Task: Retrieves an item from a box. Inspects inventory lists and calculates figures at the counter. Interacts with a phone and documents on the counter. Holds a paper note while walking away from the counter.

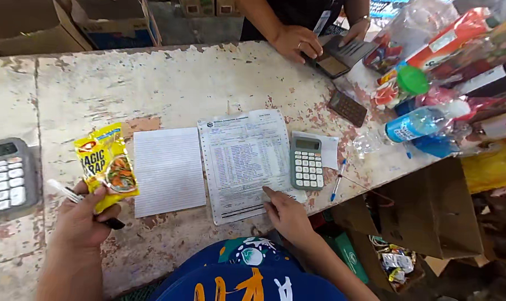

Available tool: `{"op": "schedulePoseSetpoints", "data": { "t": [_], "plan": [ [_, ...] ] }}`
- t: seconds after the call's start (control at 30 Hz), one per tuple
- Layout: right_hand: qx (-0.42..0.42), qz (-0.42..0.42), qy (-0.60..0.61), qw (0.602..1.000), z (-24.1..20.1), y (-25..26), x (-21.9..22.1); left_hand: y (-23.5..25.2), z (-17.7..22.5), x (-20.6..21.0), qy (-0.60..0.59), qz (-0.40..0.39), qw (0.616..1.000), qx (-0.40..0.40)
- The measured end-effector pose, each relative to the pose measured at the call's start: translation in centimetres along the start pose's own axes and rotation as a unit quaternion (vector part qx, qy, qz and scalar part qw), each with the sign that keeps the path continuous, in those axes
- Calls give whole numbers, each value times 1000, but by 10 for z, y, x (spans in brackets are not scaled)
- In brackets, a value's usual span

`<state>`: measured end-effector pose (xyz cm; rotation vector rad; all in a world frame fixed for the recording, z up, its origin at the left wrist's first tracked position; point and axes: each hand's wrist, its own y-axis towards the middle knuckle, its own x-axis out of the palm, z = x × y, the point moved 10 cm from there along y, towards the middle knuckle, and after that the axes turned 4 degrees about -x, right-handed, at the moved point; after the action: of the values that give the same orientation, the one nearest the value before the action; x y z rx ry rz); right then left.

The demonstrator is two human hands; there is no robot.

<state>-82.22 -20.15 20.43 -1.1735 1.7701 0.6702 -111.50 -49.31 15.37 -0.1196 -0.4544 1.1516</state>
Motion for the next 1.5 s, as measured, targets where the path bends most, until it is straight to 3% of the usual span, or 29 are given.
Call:
{"op": "schedulePoseSetpoints", "data": {
  "t": [0.27, 0.53, 1.07, 1.5],
  "plan": [
    [-9, -21, -59, 998, -5, 14, 6, 13, -11, -12, -67, -19, 997, 10],
    [-19, -19, -84, 996, -7, 16, 8, 16, -17, -3, -243, -152, 957, -45],
    [-22, -52, -86, 995, -10, 21, 9, 15, -15, 8, -279, -189, 938, -76],
    [-90, 3, -85, 992, -29, 25, 11, 14, -16, 10, -287, -203, 932, -87]
  ]
}}
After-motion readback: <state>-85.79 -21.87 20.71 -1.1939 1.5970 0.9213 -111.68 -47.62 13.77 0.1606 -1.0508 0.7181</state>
